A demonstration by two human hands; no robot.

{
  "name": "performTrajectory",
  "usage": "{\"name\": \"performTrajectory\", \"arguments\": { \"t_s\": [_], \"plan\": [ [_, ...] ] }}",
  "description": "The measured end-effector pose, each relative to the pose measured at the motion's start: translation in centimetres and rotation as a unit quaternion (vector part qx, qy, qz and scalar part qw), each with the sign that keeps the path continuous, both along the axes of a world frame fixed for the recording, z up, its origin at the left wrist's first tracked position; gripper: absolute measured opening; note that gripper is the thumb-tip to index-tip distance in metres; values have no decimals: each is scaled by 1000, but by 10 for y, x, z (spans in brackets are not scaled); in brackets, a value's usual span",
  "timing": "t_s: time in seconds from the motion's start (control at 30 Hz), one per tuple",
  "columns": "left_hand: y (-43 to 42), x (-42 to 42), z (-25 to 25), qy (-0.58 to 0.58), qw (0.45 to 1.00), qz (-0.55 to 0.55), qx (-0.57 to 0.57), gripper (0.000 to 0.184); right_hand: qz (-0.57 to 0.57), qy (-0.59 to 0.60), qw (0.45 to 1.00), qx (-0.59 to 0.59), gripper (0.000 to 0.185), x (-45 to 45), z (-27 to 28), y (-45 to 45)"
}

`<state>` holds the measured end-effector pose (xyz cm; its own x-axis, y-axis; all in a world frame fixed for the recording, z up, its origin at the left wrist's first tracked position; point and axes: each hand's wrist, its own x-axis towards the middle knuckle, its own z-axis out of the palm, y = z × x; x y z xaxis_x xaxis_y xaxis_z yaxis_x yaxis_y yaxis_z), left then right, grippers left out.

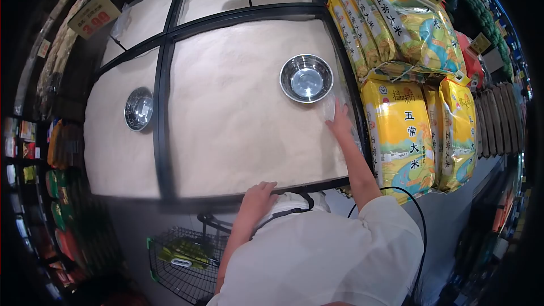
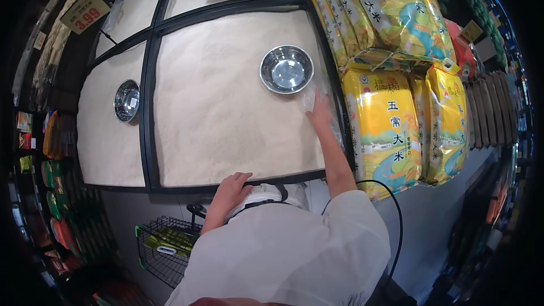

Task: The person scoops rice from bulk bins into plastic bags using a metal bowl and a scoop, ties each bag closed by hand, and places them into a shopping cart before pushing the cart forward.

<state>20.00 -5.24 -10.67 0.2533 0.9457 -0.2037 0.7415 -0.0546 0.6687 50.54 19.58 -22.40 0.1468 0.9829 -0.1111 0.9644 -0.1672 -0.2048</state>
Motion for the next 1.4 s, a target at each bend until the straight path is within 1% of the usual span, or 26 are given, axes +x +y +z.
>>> {"name": "performTrajectory", "arguments": {
  "t_s": [0.03,0.13,0.17,0.23,0.27,0.33,0.37,0.47,0.5,0.57,0.6,0.7,0.73,0.8,0.83,0.87,0.97,1.0,1.03,1.13,1.2,1.27,1.3,1.33,1.37,1.4],
  "plan": [
    [1,-1,-1,-1,1000,-3,6,37,-29,-10,997,-65,99,2,6,0],
    [4,-1,4,-2,1000,-9,10,38,-43,-23,996,-76,88,25,-18,9],
    [4,-1,3,3,1000,-12,7,38,-29,-22,997,-70,77,34,-27,11],
    [4,0,0,12,1000,-17,1,37,-2,-19,998,-57,59,42,-28,14],
    [3,0,-1,12,1000,-17,3,37,-13,9,999,-36,50,45,-28,14],
    [2,-2,-2,12,1000,-14,6,37,-35,65,997,8,38,36,12,8],
    [2,-2,-2,13,1000,-13,5,37,-44,120,990,67,34,37,11,10],
    [2,-3,0,14,1000,-12,3,37,-50,257,937,231,26,41,6,25],
    [2,-3,0,15,1000,-12,2,37,-52,308,920,236,26,36,19,29],
    [2,-3,0,15,1000,-12,0,37,-55,406,878,246,26,11,67,35],
    [4,-3,0,15,1000,-13,-2,37,-24,451,849,273,25,4,73,43],
    [5,-5,-1,10,1000,-11,-6,37,-42,580,730,359,25,-22,66,82],
    [5,-5,-2,7,1000,-7,-6,37,-52,601,717,349,28,-32,70,90],
    [3,-5,-3,12,1000,1,-21,37,0,424,820,385,28,-41,61,105],
    [2,-5,-3,13,999,9,-28,37,31,330,856,398,29,-46,53,113],
    [0,-6,-3,15,999,17,-32,37,44,342,871,351,30,-52,43,117],
    [-5,-7,-2,17,998,44,-42,37,87,191,947,242,30,-52,-41,138],
    [-8,-8,0,17,997,54,-44,38,134,92,974,161,33,-48,-51,137],
    [-11,-8,0,17,997,64,-48,38,179,-12,981,81,36,-48,-53,132],
    [-21,-8,-8,26,993,101,-48,38,169,-66,983,3,45,-57,-48,129],
    [-28,-7,-17,27,992,117,-45,38,190,-77,979,-21,55,-57,-51,136],
    [-37,-5,-19,37,989,135,-37,37,165,-37,985,19,68,-59,-43,132],
    [-42,-3,-20,38,988,142,-38,37,190,-4,982,12,79,-51,-40,133],
    [-46,-2,-22,41,987,149,-38,37,181,2,983,18,81,-49,-33,131],
    [-52,-2,-23,44,986,154,-38,37,194,-29,980,36,84,-41,-36,133],
    [-59,-1,-24,43,985,167,-34,37,155,-8,988,6,86,-45,-14,122]
  ]
}}
